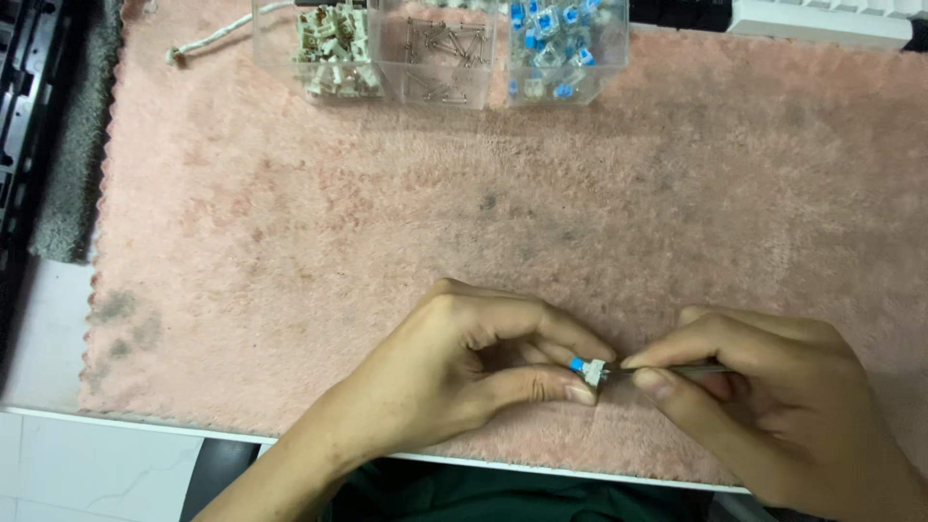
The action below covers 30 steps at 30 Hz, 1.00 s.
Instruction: The person repeatedly picks up blue-and-white mechanical keyboard switches and uses a small metal tool to press or adjust the internal stem. They place each switch into a clear plastic container and continue the process with additional switches from a pile on the table.
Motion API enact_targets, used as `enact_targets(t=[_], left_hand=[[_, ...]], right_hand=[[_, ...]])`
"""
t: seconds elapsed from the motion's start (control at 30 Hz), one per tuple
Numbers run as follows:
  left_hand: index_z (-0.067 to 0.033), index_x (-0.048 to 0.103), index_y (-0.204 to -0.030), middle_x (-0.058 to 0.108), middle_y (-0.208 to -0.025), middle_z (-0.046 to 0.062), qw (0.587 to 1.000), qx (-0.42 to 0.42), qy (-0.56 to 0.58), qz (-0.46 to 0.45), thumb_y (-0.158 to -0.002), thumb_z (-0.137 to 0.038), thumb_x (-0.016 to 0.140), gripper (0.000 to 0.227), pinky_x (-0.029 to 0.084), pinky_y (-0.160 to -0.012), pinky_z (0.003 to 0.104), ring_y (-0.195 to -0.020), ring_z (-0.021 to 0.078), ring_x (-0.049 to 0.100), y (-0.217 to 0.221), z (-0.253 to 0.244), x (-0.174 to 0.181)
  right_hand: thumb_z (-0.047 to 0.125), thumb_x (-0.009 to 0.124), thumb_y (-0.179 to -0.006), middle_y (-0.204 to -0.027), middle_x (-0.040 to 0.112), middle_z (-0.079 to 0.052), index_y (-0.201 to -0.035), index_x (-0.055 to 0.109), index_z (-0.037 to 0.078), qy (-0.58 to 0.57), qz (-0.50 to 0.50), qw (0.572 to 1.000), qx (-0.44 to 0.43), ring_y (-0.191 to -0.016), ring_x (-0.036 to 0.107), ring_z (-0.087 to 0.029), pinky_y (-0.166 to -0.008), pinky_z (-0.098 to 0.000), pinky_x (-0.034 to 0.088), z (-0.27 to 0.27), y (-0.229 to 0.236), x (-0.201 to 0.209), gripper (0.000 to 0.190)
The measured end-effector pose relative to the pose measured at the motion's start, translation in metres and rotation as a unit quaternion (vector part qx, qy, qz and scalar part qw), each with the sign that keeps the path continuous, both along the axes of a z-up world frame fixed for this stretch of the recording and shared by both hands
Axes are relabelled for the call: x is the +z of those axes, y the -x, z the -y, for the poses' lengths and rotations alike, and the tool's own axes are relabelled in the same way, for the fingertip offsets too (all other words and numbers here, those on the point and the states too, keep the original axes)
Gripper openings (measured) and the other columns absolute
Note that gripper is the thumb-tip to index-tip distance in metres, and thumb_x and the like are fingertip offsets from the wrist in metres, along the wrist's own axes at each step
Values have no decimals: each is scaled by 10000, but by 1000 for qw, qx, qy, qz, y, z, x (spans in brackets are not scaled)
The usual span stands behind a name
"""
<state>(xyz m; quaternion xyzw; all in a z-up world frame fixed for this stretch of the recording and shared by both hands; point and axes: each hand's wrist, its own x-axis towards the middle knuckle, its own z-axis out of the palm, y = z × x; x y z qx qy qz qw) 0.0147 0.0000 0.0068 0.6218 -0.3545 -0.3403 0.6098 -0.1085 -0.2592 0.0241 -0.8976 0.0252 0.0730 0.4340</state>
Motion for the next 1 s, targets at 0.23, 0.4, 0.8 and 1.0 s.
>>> enact_targets(t=[0.23,0.4,0.8,1.0], left_hand=[[-64,813,-1228,895,-1175,107,999,42,21,-26,-1023,-250,794,277,725,-1010,262,-1072,180,899,2,2,-3],[-105,829,-1238,901,-1152,49,999,40,6,29,-1025,-320,771,308,684,-1029,264,-1099,175,897,0,1,-3],[-89,810,-1284,887,-1226,86,1000,24,14,4,-1047,-272,775,301,693,-1069,287,-1146,202,891,1,0,-4],[-111,806,-1280,861,-1333,106,999,35,31,6,-1091,-79,791,192,673,-1210,323,-1279,222,865,1,2,7]], right_hand=[[249,831,-933,-492,706,37,-956,973,190,-17,-21,998,-63,-399,557,-79,-422,-258,428,-1,6,-6,156],[323,805,-944,-466,704,89,-1041,949,261,10,-27,999,-36,-334,524,-46,-350,-245,392,5,14,-15,185],[283,819,-927,-497,747,84,-1041,936,241,-5,2,999,-49,-348,586,-30,-339,-226,413,-1,14,-12,169],[260,814,-924,-657,763,97,-1073,934,287,29,72,995,-62,-507,653,-5,-496,-171,514,-14,18,-5,193]])
